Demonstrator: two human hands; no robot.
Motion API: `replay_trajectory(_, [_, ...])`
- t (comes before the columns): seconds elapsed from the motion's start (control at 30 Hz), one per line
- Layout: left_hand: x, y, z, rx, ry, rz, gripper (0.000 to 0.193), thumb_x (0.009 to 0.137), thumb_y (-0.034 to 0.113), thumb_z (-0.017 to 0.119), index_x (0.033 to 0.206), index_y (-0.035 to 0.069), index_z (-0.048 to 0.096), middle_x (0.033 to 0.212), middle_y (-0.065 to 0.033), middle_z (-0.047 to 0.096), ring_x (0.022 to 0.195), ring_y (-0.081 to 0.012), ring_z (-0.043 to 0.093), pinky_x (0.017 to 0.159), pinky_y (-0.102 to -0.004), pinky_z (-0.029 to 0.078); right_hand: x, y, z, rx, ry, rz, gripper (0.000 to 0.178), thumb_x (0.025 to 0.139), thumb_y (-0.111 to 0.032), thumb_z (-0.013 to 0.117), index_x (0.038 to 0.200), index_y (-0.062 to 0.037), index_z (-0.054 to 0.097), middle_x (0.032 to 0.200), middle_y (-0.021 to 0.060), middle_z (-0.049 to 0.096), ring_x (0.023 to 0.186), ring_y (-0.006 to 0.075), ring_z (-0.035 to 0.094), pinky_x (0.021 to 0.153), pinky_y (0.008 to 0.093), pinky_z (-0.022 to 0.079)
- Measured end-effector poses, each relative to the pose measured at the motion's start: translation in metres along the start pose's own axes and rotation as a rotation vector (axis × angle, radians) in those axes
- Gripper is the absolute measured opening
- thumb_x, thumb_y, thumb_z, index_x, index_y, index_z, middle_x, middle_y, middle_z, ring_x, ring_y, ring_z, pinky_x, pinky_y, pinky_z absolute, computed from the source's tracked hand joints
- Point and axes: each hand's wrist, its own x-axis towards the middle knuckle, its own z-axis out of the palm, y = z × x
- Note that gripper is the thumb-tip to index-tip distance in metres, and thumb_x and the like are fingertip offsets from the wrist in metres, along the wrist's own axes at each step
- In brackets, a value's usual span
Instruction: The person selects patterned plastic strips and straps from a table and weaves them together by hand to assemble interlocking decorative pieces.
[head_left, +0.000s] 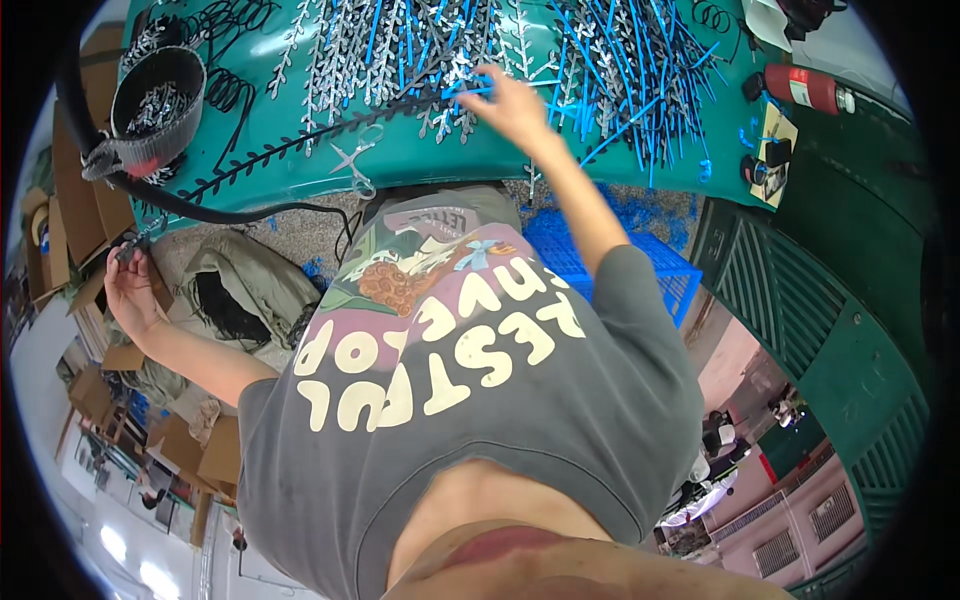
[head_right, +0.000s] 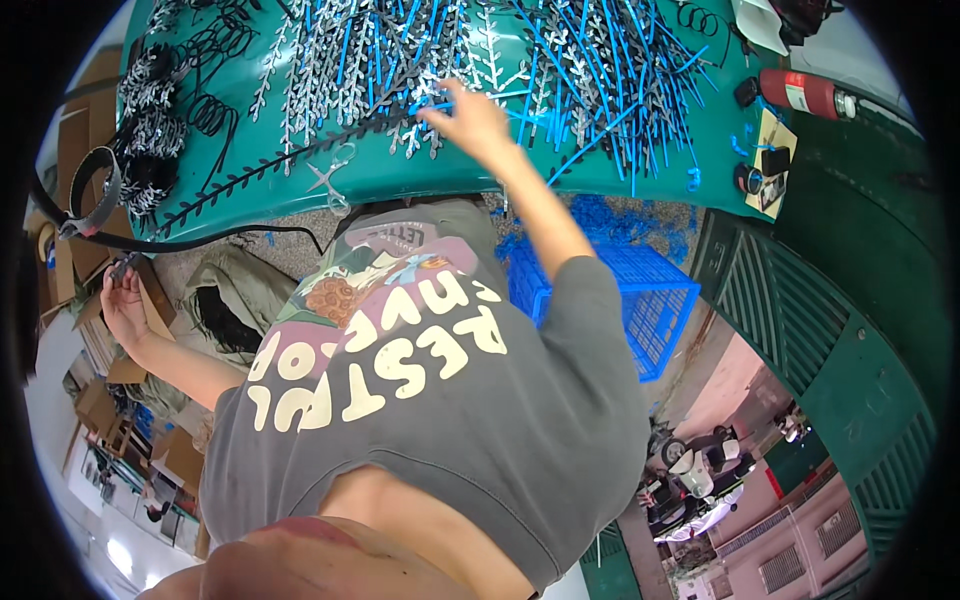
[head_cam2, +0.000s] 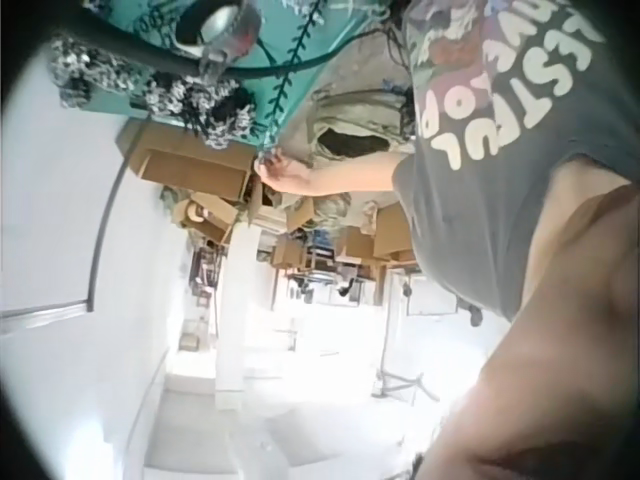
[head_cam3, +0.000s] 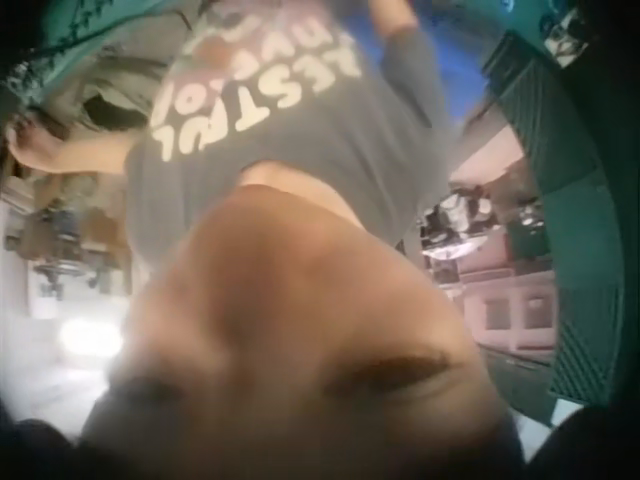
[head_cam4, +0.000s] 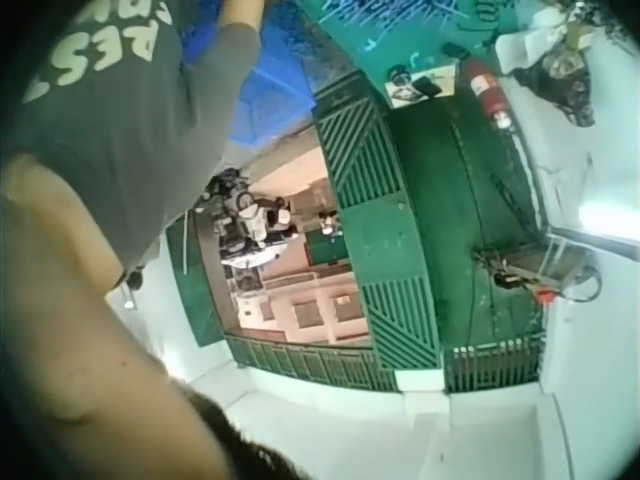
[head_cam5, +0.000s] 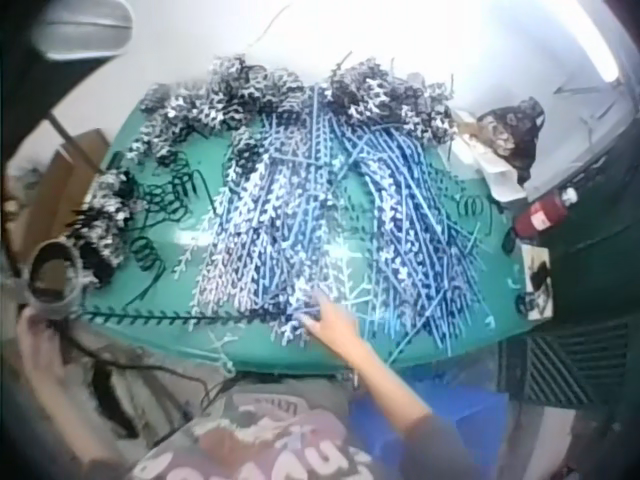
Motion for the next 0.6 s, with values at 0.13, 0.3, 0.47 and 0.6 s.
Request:
replay_trajectory(0.13, [-0.005,0.012,0.011,0.020,0.012,0.029,0.030,0.083,0.013,0.053,0.105,-0.007,0.051,0.100,-0.0153,0.058,0.085,-0.0221,0.058,0.080,-0.0298,0.048,0.014,0.009,0.055,-0.068,0.202,-0.177,0.030,0.073,-0.034,0.065,0.096,-0.0141,0.063,0.082,0.0088,0.064,0.073,0.0275,0.062,0.059,0.0383,0.048])
replay_trajectory(0.3, [-0.032,0.062,0.011,0.017,0.099,0.237,0.027,0.082,0.009,0.049,0.102,-0.008,0.051,0.101,-0.0171,0.057,0.084,-0.0242,0.057,0.078,-0.0317,0.046,-0.004,0.009,0.035,0.059,0.239,-0.063,0.015,0.076,-0.026,0.061,0.080,-0.0126,0.065,0.077,0.0081,0.064,0.070,0.0269,0.061,0.057,0.0372,0.047])
replay_trajectory(0.47, [-0.049,0.155,-0.083,-0.468,-0.134,0.669,0.026,0.079,0.015,0.043,0.086,-0.007,0.055,0.085,-0.0194,0.056,0.082,-0.0305,0.052,0.076,-0.0449,0.039,-0.022,0.046,0.010,0.164,0.408,0.200,0.017,0.070,-0.027,0.063,0.075,-0.0115,0.067,0.064,0.0116,0.063,0.060,0.0285,0.062,0.055,0.0371,0.048])
replay_trajectory(0.6, [-0.040,0.232,-0.225,-0.524,0.191,0.853,0.023,0.075,0.016,0.042,0.079,-0.004,0.054,0.082,-0.0207,0.055,0.083,-0.0328,0.052,0.076,-0.0498,0.038,-0.044,0.083,-0.010,0.166,0.486,0.424,0.024,0.063,-0.029,0.065,0.077,-0.0107,0.068,0.072,0.0146,0.064,0.068,0.0298,0.062,0.061,0.0380,0.048])
